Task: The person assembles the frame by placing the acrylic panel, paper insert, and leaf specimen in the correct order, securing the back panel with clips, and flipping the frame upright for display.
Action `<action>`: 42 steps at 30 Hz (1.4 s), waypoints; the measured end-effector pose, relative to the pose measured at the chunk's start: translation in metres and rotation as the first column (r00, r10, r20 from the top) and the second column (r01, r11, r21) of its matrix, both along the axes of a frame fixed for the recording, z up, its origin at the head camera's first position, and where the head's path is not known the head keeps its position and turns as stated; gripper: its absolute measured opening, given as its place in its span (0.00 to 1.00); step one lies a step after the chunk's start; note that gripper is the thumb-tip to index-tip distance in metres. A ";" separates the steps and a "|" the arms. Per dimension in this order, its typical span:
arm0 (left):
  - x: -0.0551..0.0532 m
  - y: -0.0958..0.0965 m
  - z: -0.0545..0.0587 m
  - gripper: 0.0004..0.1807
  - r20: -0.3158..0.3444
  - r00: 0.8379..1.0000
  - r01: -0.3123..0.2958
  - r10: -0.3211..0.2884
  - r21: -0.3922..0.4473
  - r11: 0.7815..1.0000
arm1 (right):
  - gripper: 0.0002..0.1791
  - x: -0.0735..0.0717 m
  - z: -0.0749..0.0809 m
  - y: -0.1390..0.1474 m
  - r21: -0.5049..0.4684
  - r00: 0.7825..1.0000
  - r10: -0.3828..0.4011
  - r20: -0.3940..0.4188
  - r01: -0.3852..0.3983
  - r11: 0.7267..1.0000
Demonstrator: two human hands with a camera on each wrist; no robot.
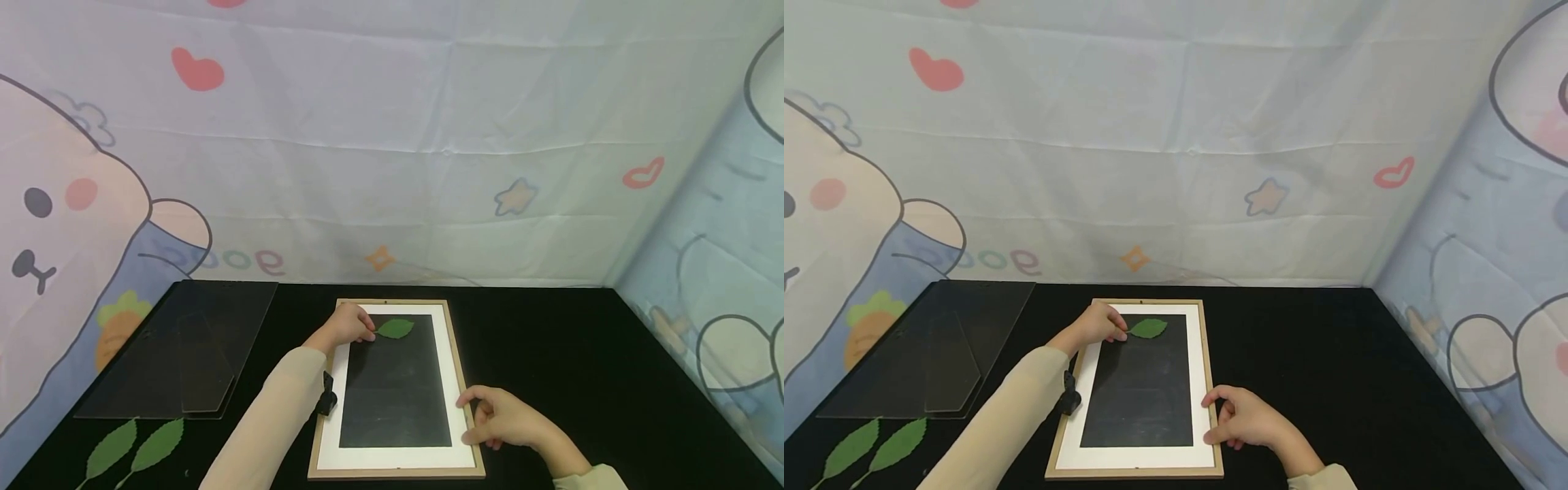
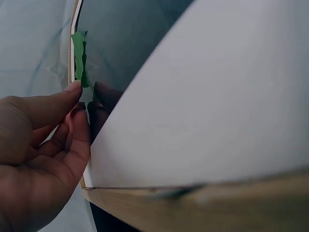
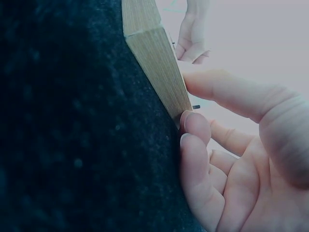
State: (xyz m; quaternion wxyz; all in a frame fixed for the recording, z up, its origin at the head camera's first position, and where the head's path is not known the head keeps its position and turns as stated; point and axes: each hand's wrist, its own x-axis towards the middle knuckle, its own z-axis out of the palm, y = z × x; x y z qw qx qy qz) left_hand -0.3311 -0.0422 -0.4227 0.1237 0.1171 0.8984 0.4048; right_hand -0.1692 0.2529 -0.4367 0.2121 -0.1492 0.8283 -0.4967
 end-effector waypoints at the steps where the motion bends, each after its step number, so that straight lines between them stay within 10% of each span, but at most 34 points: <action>1: 0.000 -0.001 0.000 0.04 0.003 1.000 0.001 -0.001 0.002 1.000 | 0.25 0.000 0.000 0.000 0.002 1.000 0.000 0.000 0.000 1.000; 21: 0.022 -0.038 0.061 0.17 -0.081 0.994 0.092 -0.079 0.164 0.982 | 0.26 -0.003 0.001 0.001 -0.006 1.000 0.001 0.002 -0.001 1.000; 42: 0.130 -0.152 0.119 0.20 -0.144 0.987 -0.046 0.077 0.204 0.978 | 0.26 -0.003 -0.003 0.006 -0.029 1.000 0.001 0.027 0.000 1.000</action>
